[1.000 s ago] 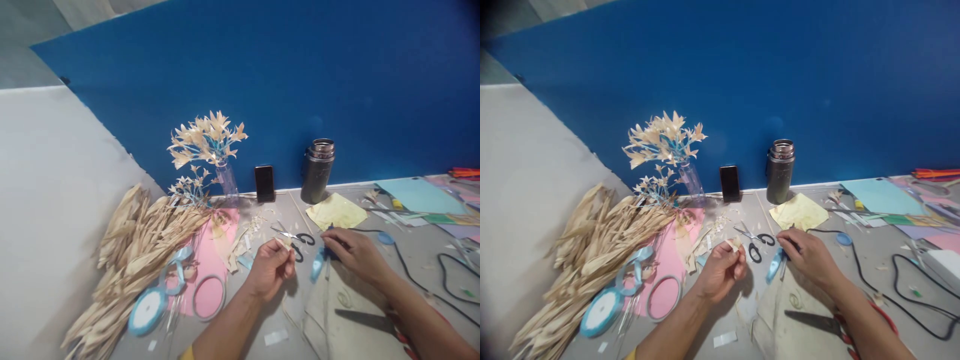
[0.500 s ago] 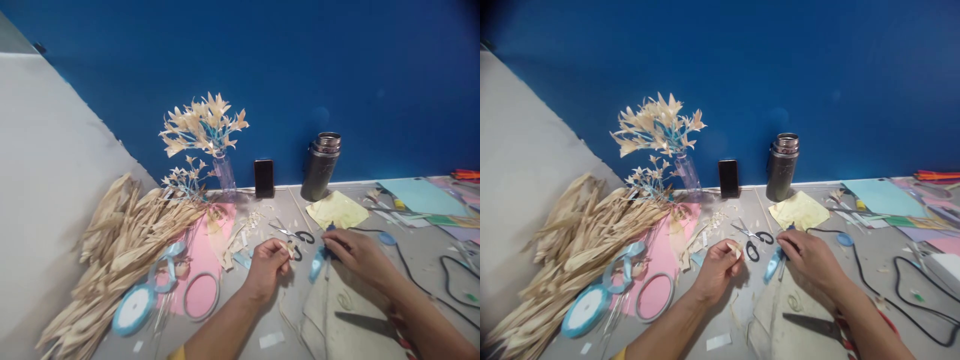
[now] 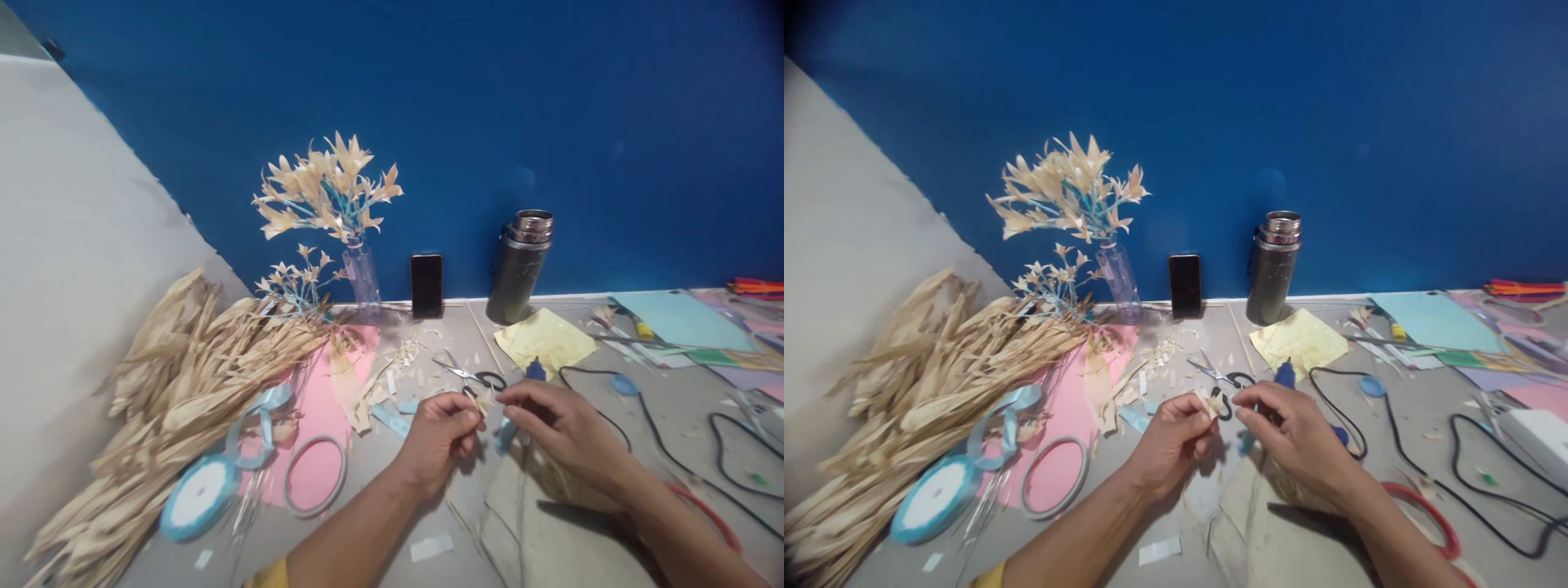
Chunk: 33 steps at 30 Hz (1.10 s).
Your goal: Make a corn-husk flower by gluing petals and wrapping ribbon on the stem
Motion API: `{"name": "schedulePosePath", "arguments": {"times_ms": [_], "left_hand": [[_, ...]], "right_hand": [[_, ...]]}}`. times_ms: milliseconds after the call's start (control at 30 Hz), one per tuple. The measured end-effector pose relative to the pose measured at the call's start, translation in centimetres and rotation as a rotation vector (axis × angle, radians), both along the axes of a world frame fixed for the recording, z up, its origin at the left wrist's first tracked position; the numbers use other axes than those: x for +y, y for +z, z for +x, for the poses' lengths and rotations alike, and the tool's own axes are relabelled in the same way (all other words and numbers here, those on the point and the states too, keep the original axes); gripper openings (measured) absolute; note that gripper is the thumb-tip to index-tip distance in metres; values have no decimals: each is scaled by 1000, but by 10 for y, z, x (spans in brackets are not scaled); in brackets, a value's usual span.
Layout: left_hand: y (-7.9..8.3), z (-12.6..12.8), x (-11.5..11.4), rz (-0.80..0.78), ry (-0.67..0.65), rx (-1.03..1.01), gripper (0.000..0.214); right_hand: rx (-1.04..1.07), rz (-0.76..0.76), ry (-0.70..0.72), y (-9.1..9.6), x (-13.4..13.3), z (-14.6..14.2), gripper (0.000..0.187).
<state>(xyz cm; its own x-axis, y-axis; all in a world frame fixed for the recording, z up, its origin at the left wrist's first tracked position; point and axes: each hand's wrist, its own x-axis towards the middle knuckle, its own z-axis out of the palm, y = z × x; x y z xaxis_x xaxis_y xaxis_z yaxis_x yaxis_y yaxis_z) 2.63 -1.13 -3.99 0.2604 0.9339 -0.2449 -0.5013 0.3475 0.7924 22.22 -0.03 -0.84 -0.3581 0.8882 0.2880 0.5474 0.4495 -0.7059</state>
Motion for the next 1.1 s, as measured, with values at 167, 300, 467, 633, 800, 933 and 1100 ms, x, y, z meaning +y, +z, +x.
{"name": "schedulePosePath", "arguments": {"times_ms": [167,300,467,633,800,933,1100], "left_hand": [[-2,6,-4,23,-27,52,27],[-1,8,-7,55,-33,85,24],[7,6,-7,176,-10,158,22],[11,6,-7,245,16,253,15],[10,7,-9,208,5,260,17],[11,9,-10,194,29,257,15],[12,10,-12,198,72,282,16]], "right_hand": [[109,-92,52,6,-5,-5,17],[137,-84,75,7,-6,-3,19],[145,-72,53,8,-7,-6,20],[131,-76,65,8,-8,-7,18],[122,-63,74,11,-8,-9,19],[106,-41,66,12,-9,-10,20],[88,-47,53,10,-9,-11,20]]}}
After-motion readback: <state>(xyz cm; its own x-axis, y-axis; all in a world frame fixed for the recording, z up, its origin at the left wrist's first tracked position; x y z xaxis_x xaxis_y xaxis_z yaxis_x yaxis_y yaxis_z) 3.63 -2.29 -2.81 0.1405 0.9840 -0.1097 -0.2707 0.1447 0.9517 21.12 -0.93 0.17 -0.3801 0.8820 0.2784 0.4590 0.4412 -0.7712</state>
